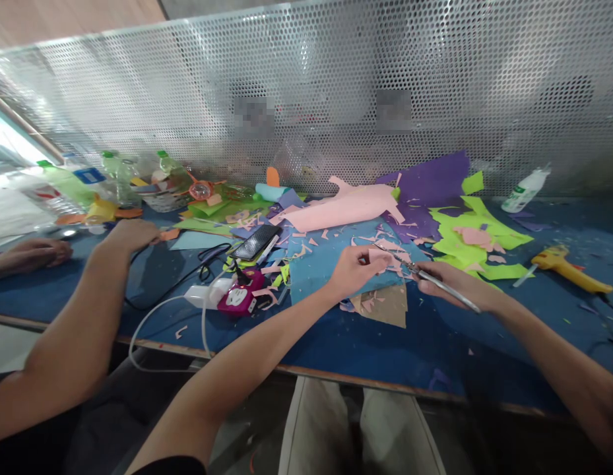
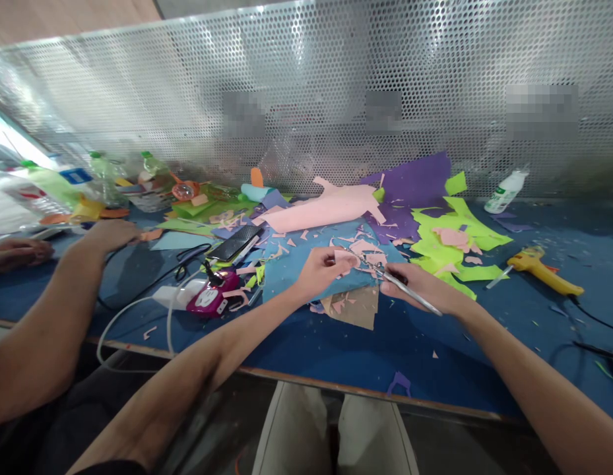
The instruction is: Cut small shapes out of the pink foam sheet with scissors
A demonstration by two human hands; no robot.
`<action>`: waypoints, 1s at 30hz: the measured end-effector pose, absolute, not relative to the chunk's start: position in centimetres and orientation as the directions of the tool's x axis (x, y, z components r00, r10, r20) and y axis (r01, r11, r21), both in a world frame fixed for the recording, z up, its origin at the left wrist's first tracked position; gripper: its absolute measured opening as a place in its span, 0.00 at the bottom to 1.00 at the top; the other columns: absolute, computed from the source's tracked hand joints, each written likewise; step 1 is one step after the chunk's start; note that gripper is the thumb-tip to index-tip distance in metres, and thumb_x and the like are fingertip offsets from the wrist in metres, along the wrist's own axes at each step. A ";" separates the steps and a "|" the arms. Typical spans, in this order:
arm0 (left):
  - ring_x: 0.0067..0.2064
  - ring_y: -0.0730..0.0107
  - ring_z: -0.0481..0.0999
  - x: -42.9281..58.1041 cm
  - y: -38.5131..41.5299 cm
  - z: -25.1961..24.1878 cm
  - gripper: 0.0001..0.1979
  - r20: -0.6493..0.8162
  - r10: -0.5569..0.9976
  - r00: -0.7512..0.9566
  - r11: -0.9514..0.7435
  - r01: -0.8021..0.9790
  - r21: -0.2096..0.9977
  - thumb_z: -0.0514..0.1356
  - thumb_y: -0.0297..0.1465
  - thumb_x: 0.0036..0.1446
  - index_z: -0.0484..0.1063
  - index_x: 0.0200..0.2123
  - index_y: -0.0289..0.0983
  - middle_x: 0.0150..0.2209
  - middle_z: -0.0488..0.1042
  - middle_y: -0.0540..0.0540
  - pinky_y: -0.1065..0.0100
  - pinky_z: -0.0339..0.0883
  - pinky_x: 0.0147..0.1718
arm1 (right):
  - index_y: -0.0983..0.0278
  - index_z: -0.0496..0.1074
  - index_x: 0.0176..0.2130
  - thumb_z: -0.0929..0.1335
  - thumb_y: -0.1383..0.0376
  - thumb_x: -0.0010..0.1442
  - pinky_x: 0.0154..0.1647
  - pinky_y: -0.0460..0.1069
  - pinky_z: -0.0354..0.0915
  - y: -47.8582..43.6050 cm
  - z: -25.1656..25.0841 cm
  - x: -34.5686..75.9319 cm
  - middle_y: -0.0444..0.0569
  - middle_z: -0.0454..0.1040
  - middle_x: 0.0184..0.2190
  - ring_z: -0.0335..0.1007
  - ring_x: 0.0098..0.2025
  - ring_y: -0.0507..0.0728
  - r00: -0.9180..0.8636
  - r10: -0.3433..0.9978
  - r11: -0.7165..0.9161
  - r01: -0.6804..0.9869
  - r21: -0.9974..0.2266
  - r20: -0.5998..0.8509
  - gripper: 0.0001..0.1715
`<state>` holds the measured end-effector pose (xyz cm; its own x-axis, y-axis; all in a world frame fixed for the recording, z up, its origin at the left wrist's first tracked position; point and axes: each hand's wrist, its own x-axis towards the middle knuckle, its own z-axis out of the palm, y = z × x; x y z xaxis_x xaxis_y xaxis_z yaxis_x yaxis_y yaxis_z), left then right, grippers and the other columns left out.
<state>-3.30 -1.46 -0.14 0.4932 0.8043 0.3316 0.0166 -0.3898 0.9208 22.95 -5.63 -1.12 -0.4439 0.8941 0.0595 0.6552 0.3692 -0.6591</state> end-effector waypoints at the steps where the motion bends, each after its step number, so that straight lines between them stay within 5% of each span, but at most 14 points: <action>1: 0.22 0.77 0.61 -3.3 -1.5 -0.1 0.17 0.328 0.802 0.499 -0.390 0.022 0.920 0.64 0.44 0.60 0.79 0.30 0.35 0.24 0.70 0.49 0.70 0.53 0.22 | 0.59 0.66 0.34 0.61 0.38 0.61 0.27 0.49 0.56 -5.7 -1.1 22.9 0.43 0.63 0.26 0.58 0.26 0.55 -0.446 0.893 0.370 0.658 -0.656 0.057 0.28; 10: 0.22 0.77 0.62 -3.3 -1.8 0.4 0.17 0.291 0.810 0.509 -0.358 0.037 0.933 0.65 0.44 0.59 0.81 0.31 0.35 0.23 0.72 0.49 0.71 0.55 0.22 | 0.59 0.65 0.28 0.59 0.32 0.55 0.23 0.48 0.52 -5.7 -1.0 22.2 0.40 0.59 0.21 0.56 0.22 0.53 -0.402 0.915 0.320 0.697 -0.642 0.020 0.35; 15: 0.24 0.76 0.65 -3.3 -1.6 0.2 0.19 0.285 0.824 0.490 -0.351 0.046 0.935 0.65 0.45 0.59 0.81 0.32 0.34 0.24 0.73 0.48 0.71 0.56 0.23 | 0.59 0.59 0.18 0.67 0.35 0.51 0.21 0.47 0.45 -5.0 -1.5 22.3 0.37 0.51 0.16 0.48 0.19 0.49 -0.261 0.964 0.238 0.786 -0.571 0.043 0.34; 21: 0.29 0.72 0.72 -3.1 -1.4 0.2 0.17 0.300 0.830 0.471 -0.315 -0.049 0.948 0.65 0.45 0.60 0.76 0.35 0.35 0.28 0.78 0.46 0.71 0.64 0.28 | 0.59 0.65 0.27 0.62 0.37 0.58 0.24 0.48 0.55 -4.7 -1.5 23.1 0.40 0.61 0.19 0.60 0.21 0.53 -0.140 0.969 0.243 0.675 -0.697 0.202 0.30; 26: 0.32 0.71 0.76 -2.8 -1.4 0.1 0.18 0.221 0.873 0.435 -0.161 -0.170 0.972 0.64 0.47 0.60 0.67 0.38 0.37 0.34 0.80 0.45 0.70 0.69 0.30 | 0.59 0.66 0.31 0.62 0.40 0.60 0.27 0.49 0.58 -5.0 -1.1 22.4 0.43 0.66 0.24 0.61 0.25 0.54 -0.209 0.946 0.322 0.674 -0.665 0.247 0.26; 30: 0.28 0.76 0.71 -2.8 -1.3 -0.1 0.21 0.249 0.863 0.440 -0.202 -0.151 0.968 0.60 0.51 0.62 0.68 0.35 0.37 0.32 0.76 0.48 0.72 0.67 0.28 | 0.59 0.68 0.31 0.62 0.40 0.59 0.26 0.49 0.58 -5.3 -1.3 21.0 0.44 0.69 0.24 0.62 0.25 0.55 -0.239 0.941 0.337 0.690 -0.640 0.238 0.27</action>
